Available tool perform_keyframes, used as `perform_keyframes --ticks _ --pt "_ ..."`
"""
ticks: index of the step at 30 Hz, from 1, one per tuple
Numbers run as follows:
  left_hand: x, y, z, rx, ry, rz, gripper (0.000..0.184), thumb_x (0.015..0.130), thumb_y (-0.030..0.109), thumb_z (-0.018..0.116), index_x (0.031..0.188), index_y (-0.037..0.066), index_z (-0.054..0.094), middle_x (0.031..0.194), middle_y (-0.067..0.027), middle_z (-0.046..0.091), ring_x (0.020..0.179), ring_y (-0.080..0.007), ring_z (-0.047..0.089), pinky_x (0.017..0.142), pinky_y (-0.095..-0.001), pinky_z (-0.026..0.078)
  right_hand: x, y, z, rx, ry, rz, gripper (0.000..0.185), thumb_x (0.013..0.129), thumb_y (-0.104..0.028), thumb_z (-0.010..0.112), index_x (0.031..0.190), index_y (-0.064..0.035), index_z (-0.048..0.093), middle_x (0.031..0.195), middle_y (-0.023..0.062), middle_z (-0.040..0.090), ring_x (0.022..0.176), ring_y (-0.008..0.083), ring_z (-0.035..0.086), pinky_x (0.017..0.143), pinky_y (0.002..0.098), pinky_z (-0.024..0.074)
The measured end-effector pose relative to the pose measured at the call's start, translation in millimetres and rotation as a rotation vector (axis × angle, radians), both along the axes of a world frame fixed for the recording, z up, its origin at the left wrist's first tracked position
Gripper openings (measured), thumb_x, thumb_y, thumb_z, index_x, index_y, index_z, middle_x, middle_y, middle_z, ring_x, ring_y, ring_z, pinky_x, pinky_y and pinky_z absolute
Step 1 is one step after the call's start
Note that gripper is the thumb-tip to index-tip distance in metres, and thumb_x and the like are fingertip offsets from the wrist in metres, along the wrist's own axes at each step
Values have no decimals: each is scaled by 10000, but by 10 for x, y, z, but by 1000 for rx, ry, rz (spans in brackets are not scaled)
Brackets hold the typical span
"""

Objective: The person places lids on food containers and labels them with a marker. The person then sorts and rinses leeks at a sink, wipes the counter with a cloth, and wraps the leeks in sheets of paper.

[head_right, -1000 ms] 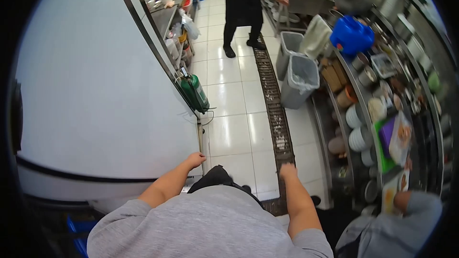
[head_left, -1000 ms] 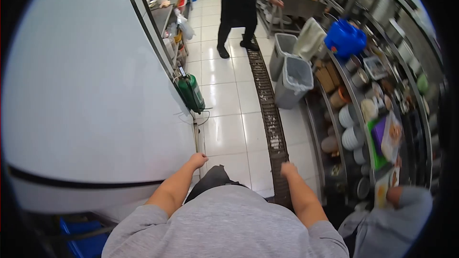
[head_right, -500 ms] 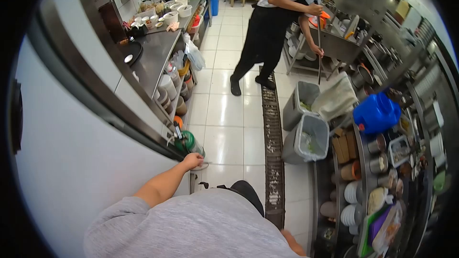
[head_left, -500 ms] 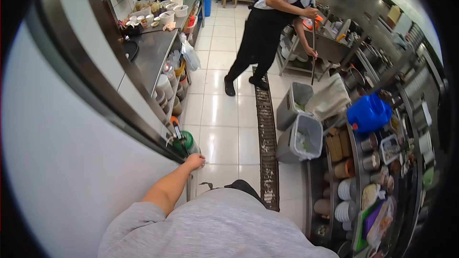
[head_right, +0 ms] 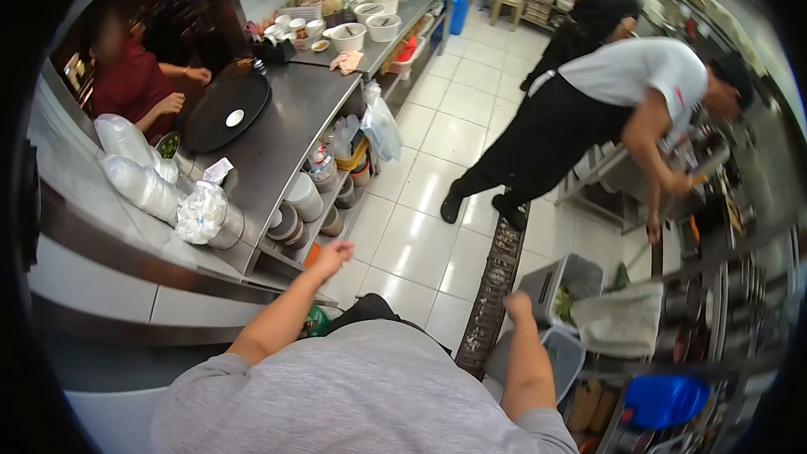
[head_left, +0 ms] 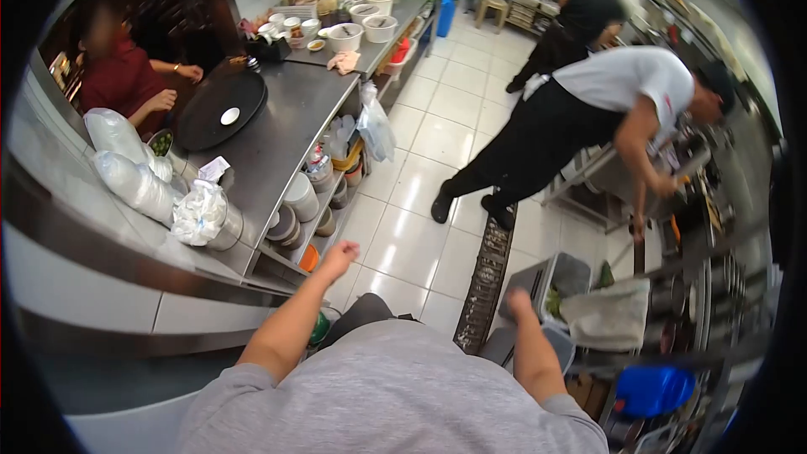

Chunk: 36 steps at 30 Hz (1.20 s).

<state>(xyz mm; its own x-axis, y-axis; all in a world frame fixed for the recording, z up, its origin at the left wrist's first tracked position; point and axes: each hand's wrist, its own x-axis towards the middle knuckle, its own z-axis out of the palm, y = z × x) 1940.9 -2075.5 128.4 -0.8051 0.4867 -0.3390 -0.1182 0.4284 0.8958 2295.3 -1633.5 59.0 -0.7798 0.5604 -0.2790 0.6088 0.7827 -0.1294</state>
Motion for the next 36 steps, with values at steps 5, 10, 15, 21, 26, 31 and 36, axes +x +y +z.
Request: perform_keyframes --ticks 5,10,15,21,26,31,36 --pt "-1701 264 464 61 384 253 271 848 199 657 1077 58 621 931 -62 680 843 -168 628 803 -307 486 -2808 439 1114 -405 526 -160 279 818 -122 637 1081 -32 633 897 86 678 788 188 627 721 321 500" --pt "-3377 1156 1262 -194 641 191 344 815 223 658 1119 68 612 1173 -155 585 1080 -315 555 932 -396 441 -3565 341 798 -735 243 -58 294 834 -126 640 1120 -58 634 849 62 675 754 167 620 711 319 502" --pt "-5029 2331 1330 -390 810 77 483 823 271 653 1257 91 542 1396 -145 419 1293 -313 377 1060 -400 332 -3722 630 607 -987 -42 -326 300 827 -121 660 1106 -13 631 863 64 673 710 131 614 617 283 488" --pt "-5765 2742 1172 -779 786 -112 623 831 297 635 1376 91 415 1458 -127 346 1379 -292 262 1127 -395 225 -4668 1819 698 -1170 -34 -730 208 841 -46 632 1040 2 596 718 42 590 541 128 533 450 256 412" --pt "-5455 2952 1395 -546 1002 -4 481 787 167 651 1241 67 530 1336 -176 462 1307 -390 350 1097 -488 251 -6582 2938 847 -1059 126 -523 228 856 -113 596 1052 2 619 772 52 621 621 127 562 534 252 443" --pt "-5494 4012 1730 -223 820 -48 393 758 97 660 1141 55 585 1272 -148 509 1281 -369 394 1071 -466 299 -8784 3561 1677 -921 330 -46 328 835 -191 639 1114 -19 626 892 84 671 747 180 623 680 319 505" --pt "-6913 5464 2138 4 921 -66 267 789 117 660 1045 45 635 1170 -131 593 1199 -344 488 1000 -430 383 -10127 4396 2019 -534 188 237 402 873 -418 599 858 -22 672 754 188 648 700 332 608 687 404 491"
